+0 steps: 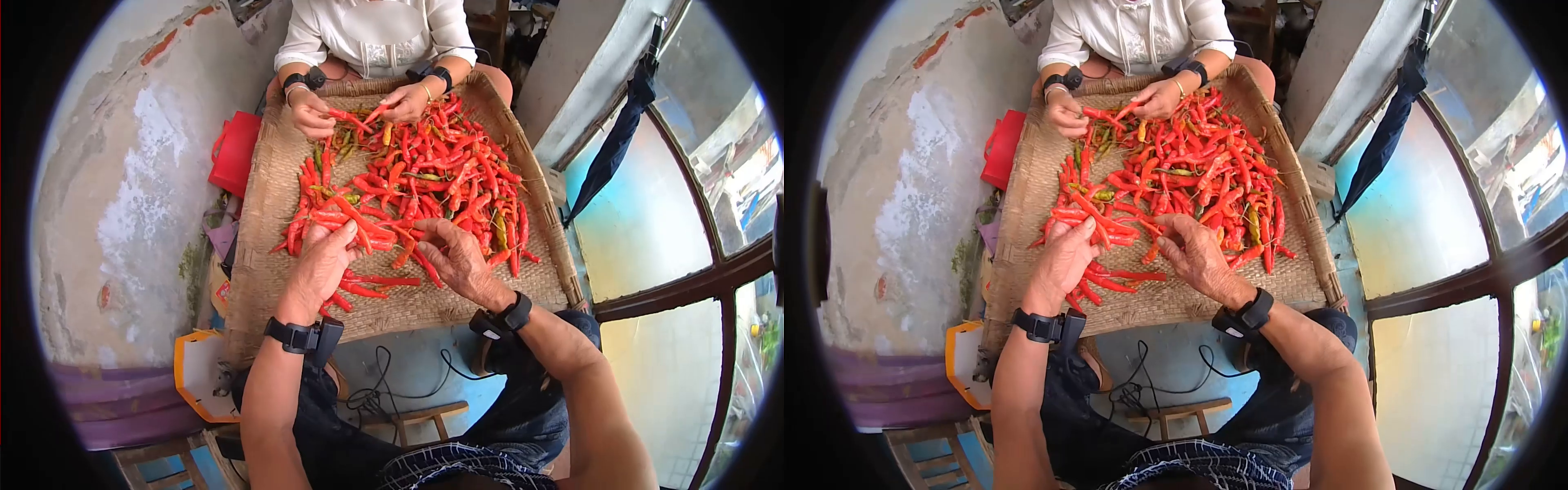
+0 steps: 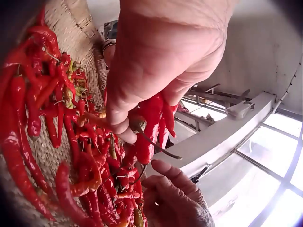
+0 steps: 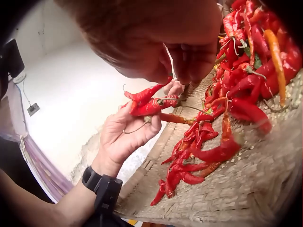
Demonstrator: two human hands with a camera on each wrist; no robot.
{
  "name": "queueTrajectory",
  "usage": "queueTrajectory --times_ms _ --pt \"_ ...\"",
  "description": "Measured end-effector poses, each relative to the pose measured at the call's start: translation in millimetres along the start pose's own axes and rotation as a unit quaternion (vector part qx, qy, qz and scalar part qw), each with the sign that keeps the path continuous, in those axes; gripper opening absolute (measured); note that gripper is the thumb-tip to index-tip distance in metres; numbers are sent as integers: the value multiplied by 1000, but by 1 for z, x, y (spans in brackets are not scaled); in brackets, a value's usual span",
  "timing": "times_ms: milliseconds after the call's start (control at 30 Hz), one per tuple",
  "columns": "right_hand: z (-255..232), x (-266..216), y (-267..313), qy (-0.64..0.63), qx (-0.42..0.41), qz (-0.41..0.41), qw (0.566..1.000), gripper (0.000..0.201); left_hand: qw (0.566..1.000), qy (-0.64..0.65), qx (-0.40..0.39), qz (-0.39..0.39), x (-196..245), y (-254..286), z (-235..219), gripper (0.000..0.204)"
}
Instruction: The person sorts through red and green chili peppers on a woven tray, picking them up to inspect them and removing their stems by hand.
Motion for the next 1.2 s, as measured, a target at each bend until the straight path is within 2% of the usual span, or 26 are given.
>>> queueTrajectory --times_ms 67,133,200,300,400,533,600,667,733,767,800,833,867,900,933,1000,1067,1133,1167,1200 --pt "0 -2 1 5 -10 8 1000 30 1000 0 -20 -15 -8 2 5 18" --pt "3 -12 0 104 -55 -24 993 32 998 -16 -38 -39 -17 4 11 20" --pt "7 -9 1 77 -62 -3 995 34 996 -34 -56 -56 -22 5 16 22" --pt "12 -11 2 59 -43 -50 996 27 993 -78 -78 -46 -32 7 24 19" --pt "20 -4 6 41 -63 -12 997 23 992 -98 -69 -32 -42 9 24 18" --pt "20 -3 7 46 -78 -21 996 13 990 -104 -54 -79 -47 10 23 15" --pt "19 21 2 -15 -74 62 995 11 993 -86 -41 -76 -45 11 20 14" --pt "-1 16 -10 -64 -36 61 995 16 994 -76 -34 -74 -37 12 19 12" --pt "-25 36 -13 -237 63 166 955 24 996 -44 15 -72 -33 13 19 12" --pt "-28 43 -11 -237 82 191 949 32 995 -51 43 -77 -32 14 18 12" --pt "-24 49 -8 -235 85 191 949 32 995 -51 40 -78 -33 12 19 12" --pt "-11 43 -8 -162 17 110 981 33 996 -57 10 -75 -35 10 21 12" --pt "6 37 -4 -89 -53 27 994 36 995 -64 -17 -74 -37 11 21 12" --pt "17 22 1 -66 -123 26 990 30 992 -86 -10 -87 -41 10 17 11" --pt "21 16 2 -70 -123 25 990 30 992 -89 -8 -88 -42 11 15 11" --pt "30 7 8 59 -180 -17 982 18 991 -91 -42 -86 -44 10 24 12" --pt "29 12 9 74 -153 -36 985 13 990 -87 -51 -94 -39 12 32 12" --pt "22 7 5 127 -85 -90 984 11 992 -69 -37 -96 -35 14 35 12" --pt "20 13 3 97 -106 -47 989 11 993 -67 -24 -91 -36 13 33 11" --pt "18 12 1 98 -104 -51 988 11 993 -69 -25 -88 -37 12 31 11"
Point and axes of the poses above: each hand's wrist, its own y-axis away from the middle knuckle, its own z-axis out of the palm, x = y × z, the point moved 6 cm from there along -y, towards the middle knuckle, and after that the axes turned 4 degrees about -x, right-handed, at the moved point
